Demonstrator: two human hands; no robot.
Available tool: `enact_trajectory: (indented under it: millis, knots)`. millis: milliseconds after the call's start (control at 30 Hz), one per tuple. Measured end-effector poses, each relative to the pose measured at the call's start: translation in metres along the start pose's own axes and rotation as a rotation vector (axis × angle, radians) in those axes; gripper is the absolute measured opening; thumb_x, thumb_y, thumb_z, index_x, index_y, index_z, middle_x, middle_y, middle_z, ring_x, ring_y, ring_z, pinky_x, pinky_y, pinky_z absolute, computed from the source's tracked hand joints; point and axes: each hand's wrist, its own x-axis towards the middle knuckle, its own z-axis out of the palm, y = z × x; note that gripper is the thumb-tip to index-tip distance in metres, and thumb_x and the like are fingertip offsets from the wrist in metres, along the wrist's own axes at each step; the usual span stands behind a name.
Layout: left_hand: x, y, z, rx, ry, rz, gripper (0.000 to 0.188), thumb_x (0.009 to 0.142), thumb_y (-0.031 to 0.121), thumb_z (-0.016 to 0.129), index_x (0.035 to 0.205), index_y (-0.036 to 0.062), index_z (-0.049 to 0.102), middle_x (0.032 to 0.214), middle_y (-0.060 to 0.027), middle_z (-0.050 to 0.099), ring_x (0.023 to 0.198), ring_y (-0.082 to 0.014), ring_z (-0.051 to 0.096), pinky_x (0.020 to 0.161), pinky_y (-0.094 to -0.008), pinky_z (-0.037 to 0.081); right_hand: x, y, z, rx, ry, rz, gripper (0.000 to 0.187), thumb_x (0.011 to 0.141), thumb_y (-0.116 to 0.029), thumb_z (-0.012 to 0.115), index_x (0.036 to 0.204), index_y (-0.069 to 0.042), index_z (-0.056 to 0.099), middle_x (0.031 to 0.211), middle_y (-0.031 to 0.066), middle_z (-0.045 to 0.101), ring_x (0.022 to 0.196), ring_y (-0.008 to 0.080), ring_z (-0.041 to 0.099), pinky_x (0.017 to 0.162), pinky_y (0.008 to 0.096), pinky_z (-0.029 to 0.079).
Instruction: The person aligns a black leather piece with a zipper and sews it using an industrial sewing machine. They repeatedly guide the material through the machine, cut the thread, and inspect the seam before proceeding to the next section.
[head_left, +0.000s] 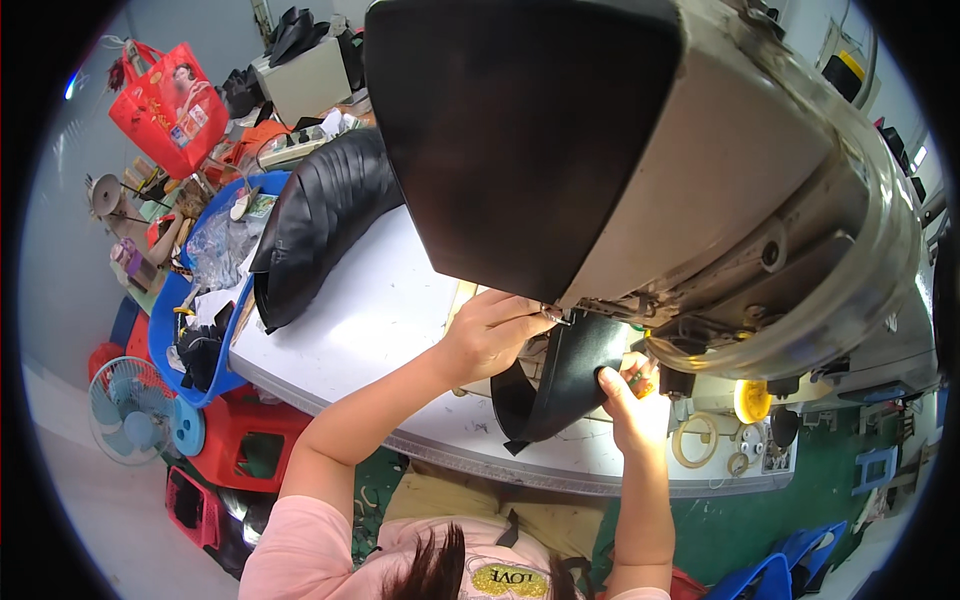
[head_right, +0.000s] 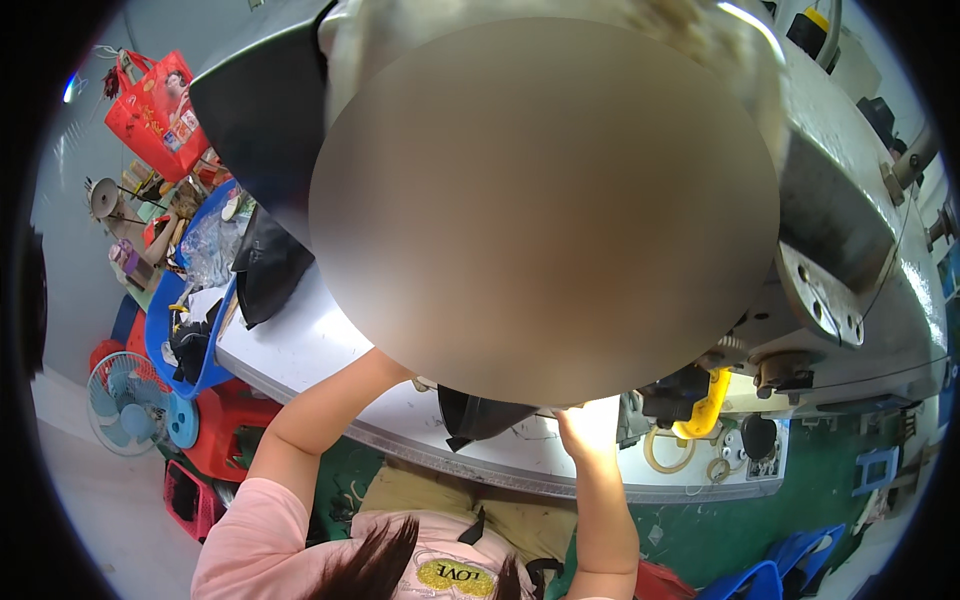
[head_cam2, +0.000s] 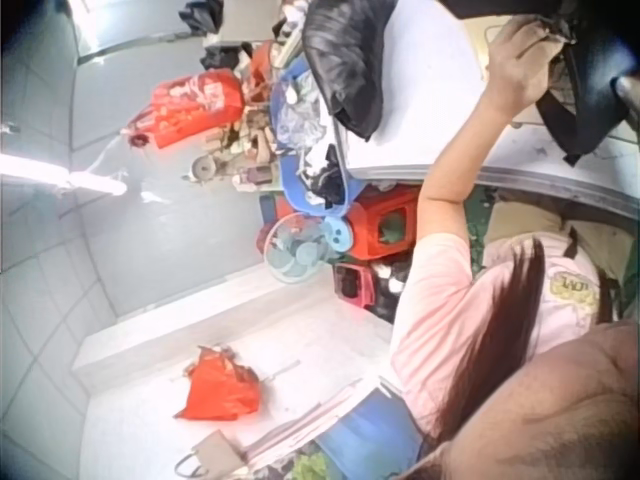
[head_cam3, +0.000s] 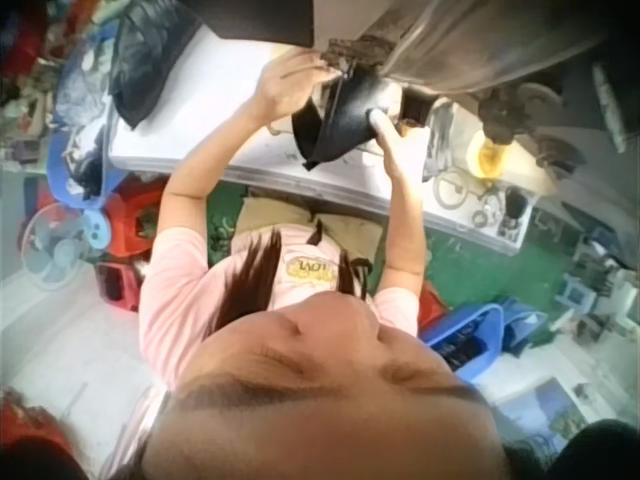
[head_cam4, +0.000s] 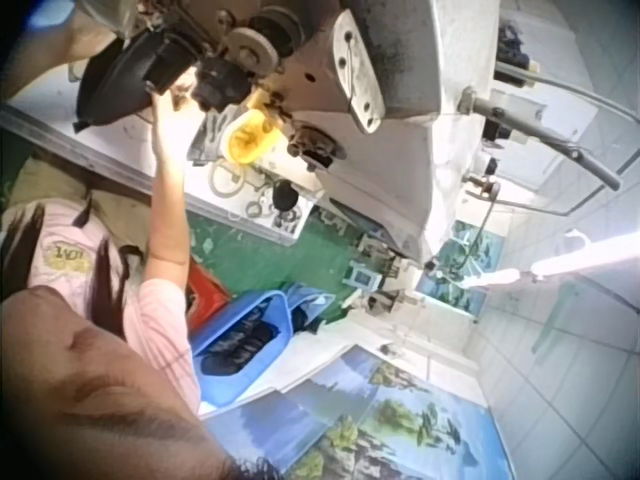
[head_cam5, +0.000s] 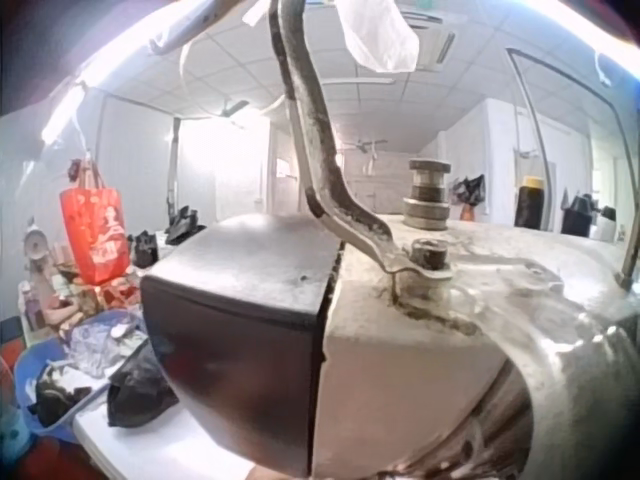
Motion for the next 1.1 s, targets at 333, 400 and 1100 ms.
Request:
enact_trajectory:
  millis: [333,400,1100]
  knots:
    - [-0.016,-0.015,0.017,-0.052,0.080,-0.130,0.010,0.065,-0.008,0.060,0.073,-0.0021,0.059,0.081,-0.0115,0.061,0.071,-0.0255,0.059,0.060,-0.0315,0.048,0.003,-0.004,-0.002,-0.165,0.035,-0.063,0.012,0.078,-0.007,0.060,0.085,-0.007,0.051,0.066,-0.0042,0.044,0.049,0.0010,0.033,0.044,0.0157,0.024]
    - [-0.007,-0.012,0.014,-0.013,0.100,-0.106,0.009,0.065,-0.008,0.060,0.071,-0.0024,0.058,0.081,-0.0122,0.061,0.071,-0.0257,0.059,0.060,-0.0314,0.047,0.002,-0.003,-0.008,-0.296,0.091,-0.173,0.011,0.078,-0.005,0.059,0.089,-0.004,0.055,0.070,-0.0013,0.052,0.051,0.0010,0.037,0.045,0.0151,0.027]
    - [-0.004,-0.003,0.011,-0.288,0.220,-0.444,0.011,0.062,-0.009,0.060,0.069,-0.0021,0.057,0.079,-0.0125,0.060,0.070,-0.0262,0.058,0.058,-0.0317,0.046,-0.001,-0.226,-0.499,-0.855,0.900,-0.508,0.031,0.082,-0.020,0.043,0.088,0.006,0.058,0.078,0.0137,0.057,0.065,0.0247,0.054,0.060,0.0346,0.047]
